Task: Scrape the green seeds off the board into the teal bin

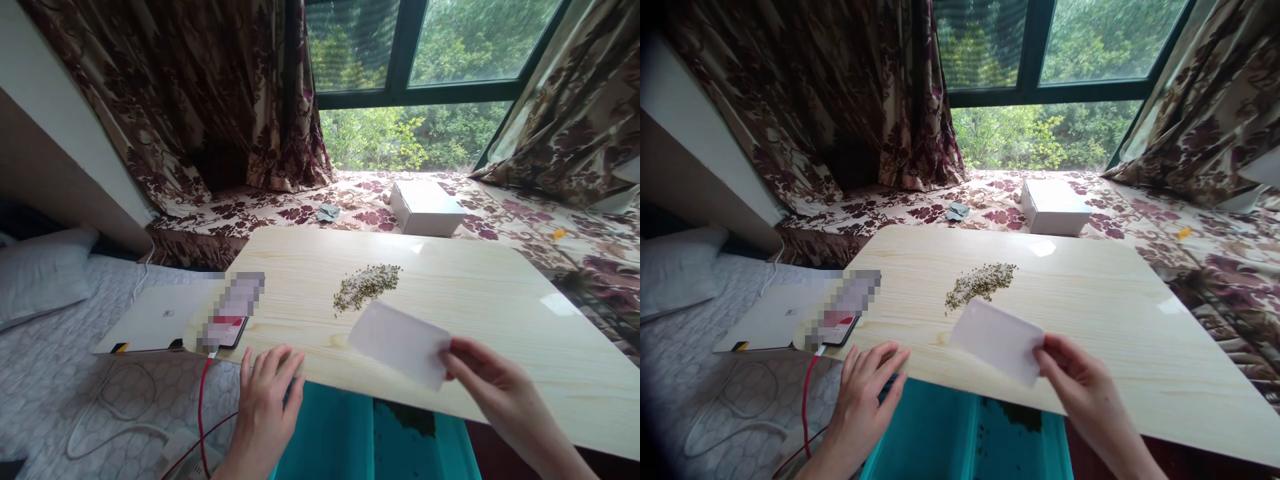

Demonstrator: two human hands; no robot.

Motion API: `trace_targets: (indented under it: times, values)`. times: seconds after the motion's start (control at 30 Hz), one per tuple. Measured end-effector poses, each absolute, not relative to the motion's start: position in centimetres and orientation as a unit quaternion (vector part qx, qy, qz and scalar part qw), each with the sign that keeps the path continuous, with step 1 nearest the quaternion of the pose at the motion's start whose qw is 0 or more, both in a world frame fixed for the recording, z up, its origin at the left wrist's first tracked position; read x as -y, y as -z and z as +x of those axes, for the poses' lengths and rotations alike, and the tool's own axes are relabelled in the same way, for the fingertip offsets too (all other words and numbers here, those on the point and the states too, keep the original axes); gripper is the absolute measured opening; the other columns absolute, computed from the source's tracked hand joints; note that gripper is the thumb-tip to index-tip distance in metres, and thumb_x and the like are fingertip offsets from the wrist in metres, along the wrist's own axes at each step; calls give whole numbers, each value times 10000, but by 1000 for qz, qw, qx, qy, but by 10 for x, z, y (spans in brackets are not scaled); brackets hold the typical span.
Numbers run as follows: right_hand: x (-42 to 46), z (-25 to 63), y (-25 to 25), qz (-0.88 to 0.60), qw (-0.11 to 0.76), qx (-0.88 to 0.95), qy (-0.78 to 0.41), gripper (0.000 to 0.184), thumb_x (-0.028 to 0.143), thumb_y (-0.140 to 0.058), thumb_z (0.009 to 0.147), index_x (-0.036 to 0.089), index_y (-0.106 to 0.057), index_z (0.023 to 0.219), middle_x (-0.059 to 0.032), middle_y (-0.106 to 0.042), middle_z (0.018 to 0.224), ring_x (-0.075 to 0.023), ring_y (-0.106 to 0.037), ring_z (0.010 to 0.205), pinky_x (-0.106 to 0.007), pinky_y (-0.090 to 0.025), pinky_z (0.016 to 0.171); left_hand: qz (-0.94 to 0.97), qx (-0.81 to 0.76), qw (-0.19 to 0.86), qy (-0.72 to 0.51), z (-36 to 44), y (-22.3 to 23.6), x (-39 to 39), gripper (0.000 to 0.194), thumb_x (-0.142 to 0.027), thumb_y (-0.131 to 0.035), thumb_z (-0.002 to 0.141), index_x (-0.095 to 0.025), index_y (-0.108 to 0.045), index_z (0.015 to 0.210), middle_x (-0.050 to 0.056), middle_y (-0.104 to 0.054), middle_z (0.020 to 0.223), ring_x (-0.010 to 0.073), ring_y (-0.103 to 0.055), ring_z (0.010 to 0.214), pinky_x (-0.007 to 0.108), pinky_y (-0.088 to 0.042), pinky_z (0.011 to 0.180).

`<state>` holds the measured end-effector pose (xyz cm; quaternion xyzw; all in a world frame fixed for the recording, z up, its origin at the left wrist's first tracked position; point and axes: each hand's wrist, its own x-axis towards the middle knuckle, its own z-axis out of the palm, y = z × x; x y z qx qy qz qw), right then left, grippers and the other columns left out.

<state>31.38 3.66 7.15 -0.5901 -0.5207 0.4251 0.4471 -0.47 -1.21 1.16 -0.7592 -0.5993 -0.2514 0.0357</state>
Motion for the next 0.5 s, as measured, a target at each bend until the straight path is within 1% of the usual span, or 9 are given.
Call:
trace_targets:
  times: [0.07, 0.17, 0.27, 0.37, 0.4, 0.5]
  values:
    - [-58, 337, -73, -618, 515, 491, -334, 311, 462, -789, 581, 229, -695, 765, -27, -721, 672, -202, -692, 650, -269, -585, 596, -769, 586, 60, 249, -7, -6, 11, 295, -233, -500, 895, -277, -602, 1168, 50, -618, 1115, 235, -577, 1025, 526, -172, 1107]
    - [-89, 367, -71, -635, 550, 484, -245, 314, 487, -768, 599, 233, -678, 760, -41, -746, 736, -226, -714, 705, -318, -597, 673, -785, 564, 87, 242, -8, 2, 9, 314, -231, -523, 879, -284, -606, 1176, 48, -624, 1106, 232, -585, 1013, 497, -170, 1109]
    - [-112, 384, -63, -628, 553, 508, -202, 323, 503, -743, 631, 221, -673, 772, -69, -760, 793, -252, -724, 766, -367, -594, 750, -793, 546, 112, 247, -9, 9, 6, 319, -243, -548, 865, -284, -611, 1175, 48, -625, 1095, 225, -591, 998, 472, -157, 1111]
    - [-135, 392, -51, -618, 553, 532, -171, 320, 498, -695, 680, 208, -672, 814, -96, -763, 850, -263, -724, 810, -395, -575, 812, -787, 542, 117, 270, -7, 14, 4, 292, -256, -542, 866, -292, -628, 1143, 45, -629, 1068, 222, -598, 969, 472, -184, 1098]
    - [-143, 393, -47, -615, 552, 539, -162, 314, 491, -672, 700, 206, -669, 831, -99, -763, 859, -263, -724, 816, -400, -569, 821, -779, 549, 110, 281, -6, 15, 3, 284, -257, -528, 873, -292, -632, 1135, 50, -629, 1064, 225, -598, 965, 484, -198, 1089]
    - [-168, 392, -36, -607, 541, 572, -111, 262, 445, -624, 738, 212, -669, 848, -88, -765, 827, -256, -725, 774, -383, -571, 767, -768, 554, 97, 306, -5, 19, 2, 282, -257, -494, 889, -301, -635, 1129, 59, -628, 1065, 229, -597, 958, 507, -234, 1066]
